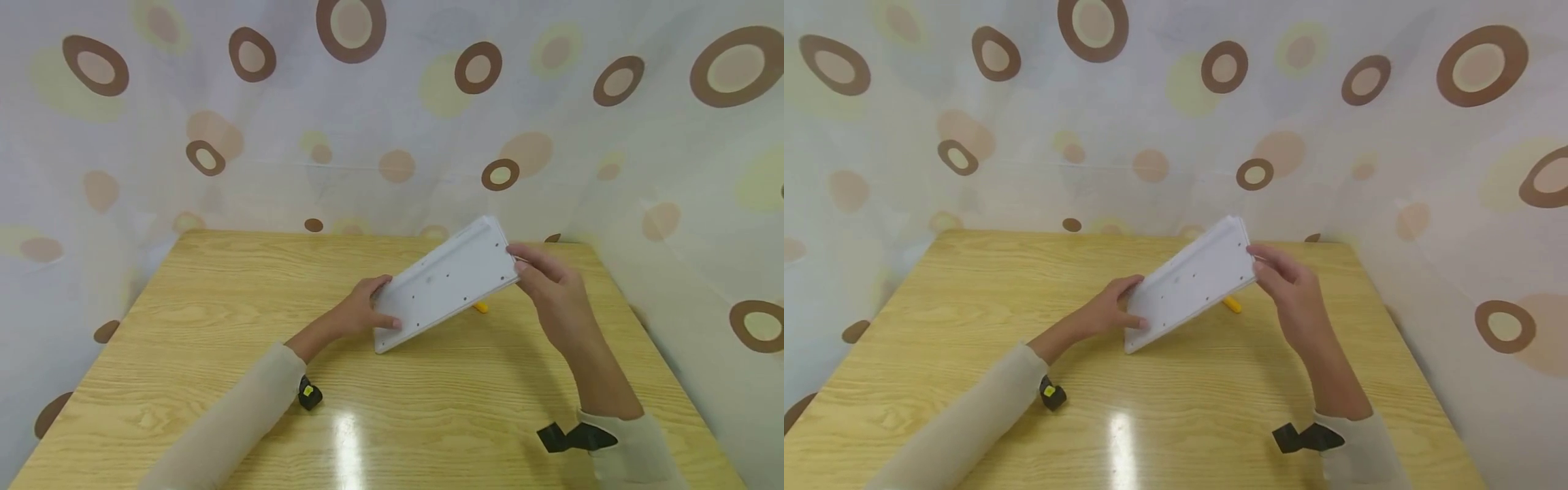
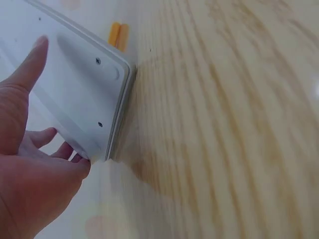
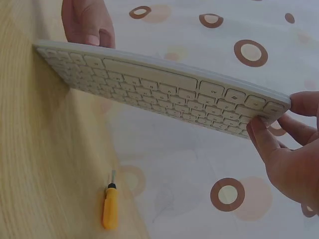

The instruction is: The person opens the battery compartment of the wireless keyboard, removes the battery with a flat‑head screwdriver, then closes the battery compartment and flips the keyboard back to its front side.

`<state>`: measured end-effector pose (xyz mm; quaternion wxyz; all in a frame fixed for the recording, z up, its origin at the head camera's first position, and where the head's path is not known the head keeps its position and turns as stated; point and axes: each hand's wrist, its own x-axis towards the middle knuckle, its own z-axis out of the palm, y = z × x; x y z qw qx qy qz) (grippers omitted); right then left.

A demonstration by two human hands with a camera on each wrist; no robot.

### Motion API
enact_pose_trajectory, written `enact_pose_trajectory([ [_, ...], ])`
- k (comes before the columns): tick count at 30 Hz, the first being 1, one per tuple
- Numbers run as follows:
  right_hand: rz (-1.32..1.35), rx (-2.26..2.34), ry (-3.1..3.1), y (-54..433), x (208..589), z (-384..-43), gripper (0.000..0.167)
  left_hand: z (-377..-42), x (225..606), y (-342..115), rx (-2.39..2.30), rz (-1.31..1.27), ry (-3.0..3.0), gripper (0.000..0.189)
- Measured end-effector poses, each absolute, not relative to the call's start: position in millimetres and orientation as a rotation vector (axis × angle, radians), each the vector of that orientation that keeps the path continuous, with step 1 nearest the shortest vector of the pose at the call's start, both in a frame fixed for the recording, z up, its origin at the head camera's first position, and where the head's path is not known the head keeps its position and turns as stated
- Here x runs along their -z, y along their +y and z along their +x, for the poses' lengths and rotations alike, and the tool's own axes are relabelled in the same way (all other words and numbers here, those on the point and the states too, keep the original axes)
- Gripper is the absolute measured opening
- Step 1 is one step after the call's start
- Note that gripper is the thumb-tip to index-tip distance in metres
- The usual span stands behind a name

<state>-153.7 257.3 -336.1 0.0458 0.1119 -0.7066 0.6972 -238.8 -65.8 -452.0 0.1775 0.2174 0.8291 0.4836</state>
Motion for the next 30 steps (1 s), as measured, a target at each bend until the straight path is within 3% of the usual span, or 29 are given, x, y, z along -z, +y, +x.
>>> enact_pose_trajectory([
  [6, 0.194, -2.138, -2.302, 263.7, 359.7, -152.2, 0.048, -234.7, 452.2, -81.5, -1.14, 0.611, 2.492, 0.116],
  [16, 0.027, -2.034, -2.559, 263.7, 403.5, -157.8, 0.057, -230.0, 455.3, -103.2, -0.977, 0.614, 2.589, 0.116],
  [30, 0.038, -1.732, -2.842, 237.5, 441.9, -162.5, 0.045, -234.5, 450.1, -131.1, -0.707, 0.639, 2.647, 0.117],
])
